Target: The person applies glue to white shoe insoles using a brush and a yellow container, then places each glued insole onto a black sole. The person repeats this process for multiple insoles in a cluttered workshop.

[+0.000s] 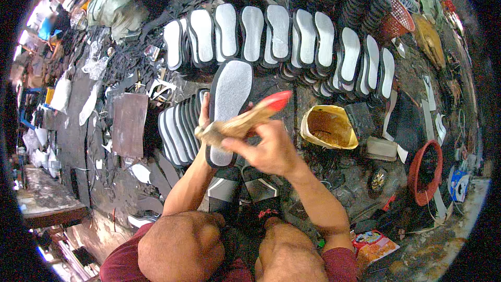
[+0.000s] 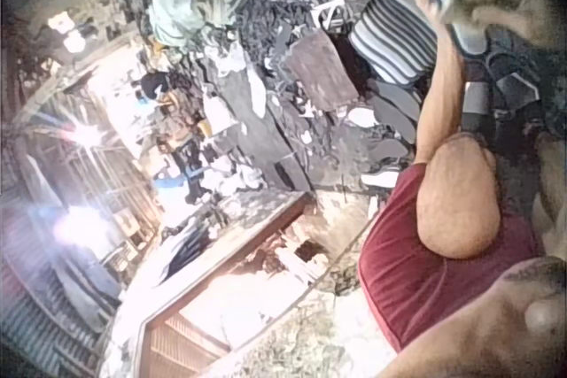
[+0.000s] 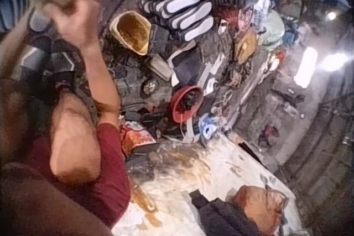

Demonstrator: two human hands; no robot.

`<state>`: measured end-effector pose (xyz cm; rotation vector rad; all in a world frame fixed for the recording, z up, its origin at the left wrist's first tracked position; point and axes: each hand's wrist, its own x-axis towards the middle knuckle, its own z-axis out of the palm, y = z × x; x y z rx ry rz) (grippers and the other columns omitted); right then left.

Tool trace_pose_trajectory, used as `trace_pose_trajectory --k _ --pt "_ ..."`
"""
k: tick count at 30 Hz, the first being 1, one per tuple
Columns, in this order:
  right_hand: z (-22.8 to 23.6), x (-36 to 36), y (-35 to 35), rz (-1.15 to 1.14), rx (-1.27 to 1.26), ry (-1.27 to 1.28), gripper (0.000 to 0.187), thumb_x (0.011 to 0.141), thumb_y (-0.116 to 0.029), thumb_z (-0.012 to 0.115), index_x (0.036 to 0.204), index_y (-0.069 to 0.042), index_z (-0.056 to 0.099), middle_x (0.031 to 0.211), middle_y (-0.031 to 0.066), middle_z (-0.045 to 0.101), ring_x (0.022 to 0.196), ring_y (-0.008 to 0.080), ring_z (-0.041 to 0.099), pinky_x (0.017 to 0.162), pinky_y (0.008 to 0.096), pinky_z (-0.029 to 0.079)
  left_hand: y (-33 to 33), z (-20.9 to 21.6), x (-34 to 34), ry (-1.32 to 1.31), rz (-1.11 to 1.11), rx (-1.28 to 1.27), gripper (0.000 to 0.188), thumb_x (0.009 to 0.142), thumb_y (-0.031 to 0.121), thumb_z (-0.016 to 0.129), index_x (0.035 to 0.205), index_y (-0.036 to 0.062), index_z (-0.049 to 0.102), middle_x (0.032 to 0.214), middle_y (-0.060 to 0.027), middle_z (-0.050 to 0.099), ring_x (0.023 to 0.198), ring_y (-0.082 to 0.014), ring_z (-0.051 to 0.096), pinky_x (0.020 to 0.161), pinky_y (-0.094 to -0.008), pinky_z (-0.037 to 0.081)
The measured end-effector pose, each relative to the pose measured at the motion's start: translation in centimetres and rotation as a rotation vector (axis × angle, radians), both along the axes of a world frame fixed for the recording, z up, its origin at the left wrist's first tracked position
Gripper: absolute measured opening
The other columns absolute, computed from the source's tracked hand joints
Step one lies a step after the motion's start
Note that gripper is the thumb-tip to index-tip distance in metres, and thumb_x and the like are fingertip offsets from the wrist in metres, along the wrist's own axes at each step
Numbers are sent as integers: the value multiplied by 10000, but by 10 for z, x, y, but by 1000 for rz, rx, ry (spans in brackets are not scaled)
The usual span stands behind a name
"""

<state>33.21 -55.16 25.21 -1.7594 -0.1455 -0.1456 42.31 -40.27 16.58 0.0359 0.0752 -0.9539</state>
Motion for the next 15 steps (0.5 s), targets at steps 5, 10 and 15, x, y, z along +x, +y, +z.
trace_pose_trajectory --k 5,10,15 --pt "-4 57 -32 -397 -424 -315 191 863 -186 758 973 -36 720 923 154 733 881 319 717 787 404 554 -4 5 -19 -57 29 439 785 897 684 531 1387 71 537 1082 -211 690 744 -263 712 603 -334 613" --pt "-18 41 -6 -248 -386 -295 185 874 -173 731 1008 -48 704 943 164 723 863 358 705 776 421 558 7 -7 -6 -38 35 451 785 918 670 498 1396 46 517 1122 -240 676 777 -288 708 619 -388 616" --pt "-23 -17 36 91 -377 -381 223 836 -78 732 1054 -121 719 989 52 695 805 270 664 710 386 565 28 -41 22 -115 -9 239 788 943 635 487 1404 -3 483 1147 -282 657 878 -323 698 769 -425 598"
